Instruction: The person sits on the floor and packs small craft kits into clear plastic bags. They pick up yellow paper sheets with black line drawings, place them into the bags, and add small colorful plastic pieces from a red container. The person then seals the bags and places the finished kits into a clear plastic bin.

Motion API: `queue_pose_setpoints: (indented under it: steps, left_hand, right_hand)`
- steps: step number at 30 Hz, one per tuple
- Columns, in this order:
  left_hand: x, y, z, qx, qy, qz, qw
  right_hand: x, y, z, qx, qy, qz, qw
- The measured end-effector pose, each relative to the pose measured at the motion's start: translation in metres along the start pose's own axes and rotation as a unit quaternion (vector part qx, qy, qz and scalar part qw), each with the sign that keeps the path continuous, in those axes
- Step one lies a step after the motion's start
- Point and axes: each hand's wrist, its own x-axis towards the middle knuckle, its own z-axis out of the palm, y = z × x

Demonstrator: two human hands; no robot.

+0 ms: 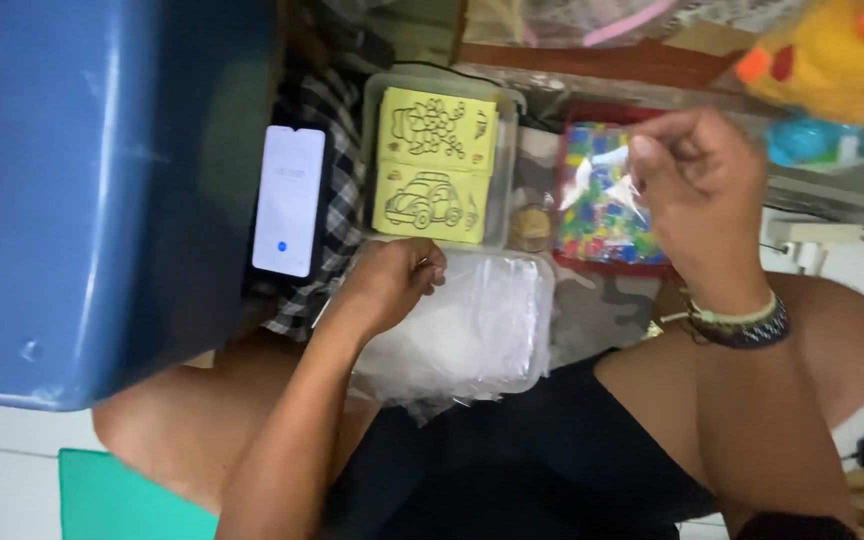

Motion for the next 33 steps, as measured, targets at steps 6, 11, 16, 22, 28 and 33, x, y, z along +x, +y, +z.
queue_pose_setpoints:
  steps: [6,11,16,22,28,33]
  left_hand:
    - [0.027,-0.024,0.039,0.18,-0.113,-0.082,0.974]
    - [0.01,0.007,0.006,0.232,0.04,0.012,0.972]
    - [-0.006,0.021,0.011,-0.142,0.016,0.201,0.969]
    - [0.001,0.02,0.033,-0.314,-0.074,0.099,0.941]
    - [0.012,0.007,0.03,-0.355,0.057,0.068,0.931]
    - [0.012,0.006,0.028,-0.38,0.078,0.083,0.918]
  right_hand:
    - [0.006,0.008,0.004,0.061,-0.029,0.02,0.997]
    - [-0.004,0.016,0.005,0.035,-0.056,-0.053,0.996]
    - [-0.016,-0.012,0.033,0.018,-0.164,-0.059,0.984]
    - [-0.015,-0.006,0.05,0.007,-0.19,-0.101,0.977]
    - [-0.004,0.005,0.033,0.033,-0.146,-0.074,0.986]
    - [-0.007,-0.008,0.039,0.015,-0.181,-0.123,0.976]
